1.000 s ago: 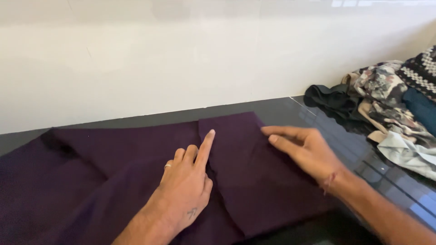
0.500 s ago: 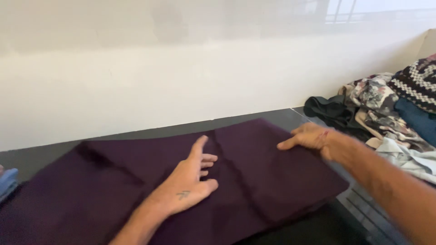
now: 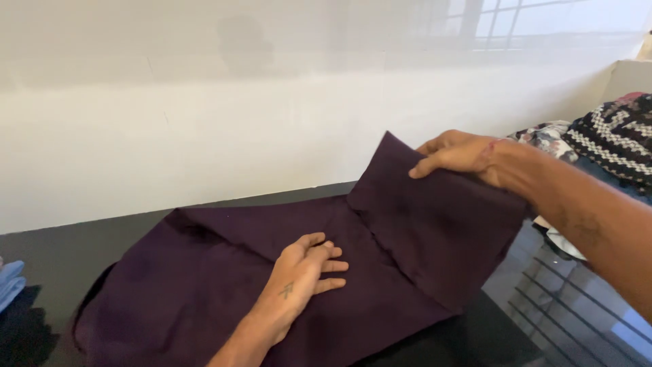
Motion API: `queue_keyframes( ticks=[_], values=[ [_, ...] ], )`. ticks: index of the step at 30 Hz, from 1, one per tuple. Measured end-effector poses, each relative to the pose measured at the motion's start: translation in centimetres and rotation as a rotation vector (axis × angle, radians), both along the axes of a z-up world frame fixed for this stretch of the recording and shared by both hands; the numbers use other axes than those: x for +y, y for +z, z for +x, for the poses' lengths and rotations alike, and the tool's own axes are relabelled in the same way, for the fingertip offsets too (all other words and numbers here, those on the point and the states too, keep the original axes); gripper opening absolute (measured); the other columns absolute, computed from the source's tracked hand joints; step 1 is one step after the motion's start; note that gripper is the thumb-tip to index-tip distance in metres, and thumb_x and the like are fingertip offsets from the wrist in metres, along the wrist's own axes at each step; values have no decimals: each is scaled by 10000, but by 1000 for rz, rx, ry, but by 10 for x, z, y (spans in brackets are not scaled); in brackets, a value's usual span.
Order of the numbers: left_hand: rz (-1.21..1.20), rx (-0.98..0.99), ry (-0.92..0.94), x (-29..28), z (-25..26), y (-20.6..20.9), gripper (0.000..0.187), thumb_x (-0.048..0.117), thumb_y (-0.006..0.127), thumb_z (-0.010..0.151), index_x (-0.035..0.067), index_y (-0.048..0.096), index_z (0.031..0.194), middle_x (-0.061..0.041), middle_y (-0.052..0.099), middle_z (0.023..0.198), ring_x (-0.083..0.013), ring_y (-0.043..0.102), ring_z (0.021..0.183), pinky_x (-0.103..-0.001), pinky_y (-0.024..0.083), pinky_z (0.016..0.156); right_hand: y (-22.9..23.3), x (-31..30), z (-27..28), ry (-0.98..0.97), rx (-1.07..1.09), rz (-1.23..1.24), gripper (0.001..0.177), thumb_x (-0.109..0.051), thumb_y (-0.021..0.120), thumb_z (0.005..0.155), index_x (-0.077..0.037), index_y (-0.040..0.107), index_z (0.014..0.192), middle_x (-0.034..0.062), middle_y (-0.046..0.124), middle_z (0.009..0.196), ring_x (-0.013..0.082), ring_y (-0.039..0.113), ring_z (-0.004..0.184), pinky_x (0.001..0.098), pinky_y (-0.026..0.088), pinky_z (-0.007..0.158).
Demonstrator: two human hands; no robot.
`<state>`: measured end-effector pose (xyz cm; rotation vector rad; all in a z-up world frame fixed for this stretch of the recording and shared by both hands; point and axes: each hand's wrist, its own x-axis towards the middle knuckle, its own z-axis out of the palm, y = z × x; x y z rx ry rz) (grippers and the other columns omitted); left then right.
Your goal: Folding a purple long-sleeve button-up shirt and placing it on top of a stack of other folded clothes.
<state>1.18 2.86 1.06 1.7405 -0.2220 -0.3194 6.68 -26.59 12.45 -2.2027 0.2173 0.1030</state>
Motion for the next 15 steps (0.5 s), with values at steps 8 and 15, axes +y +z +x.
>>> queue_keyframes(
  ticks=[8,15],
  values=[
    [-112,123,34,3,1,5,691,472,398,1024,9,313,1531,-203,620,1397,-299,698,1236,-415,600,1027,10,76,-11,75,-130,-120,660,-120,757,686,-2,663,1328,216,752,1224,299,722,1093,381,561,971],
    [-194,171,73,7,-1,8,800,611,267,1002,30,228,1550,-194,593,1344,-277,690,1185,-390,580,1020,-33,151,-10,140,-316,-334,601,-160,763,677,29,681,1241,187,762,995,274,761,826,391,631,703]
  ],
)
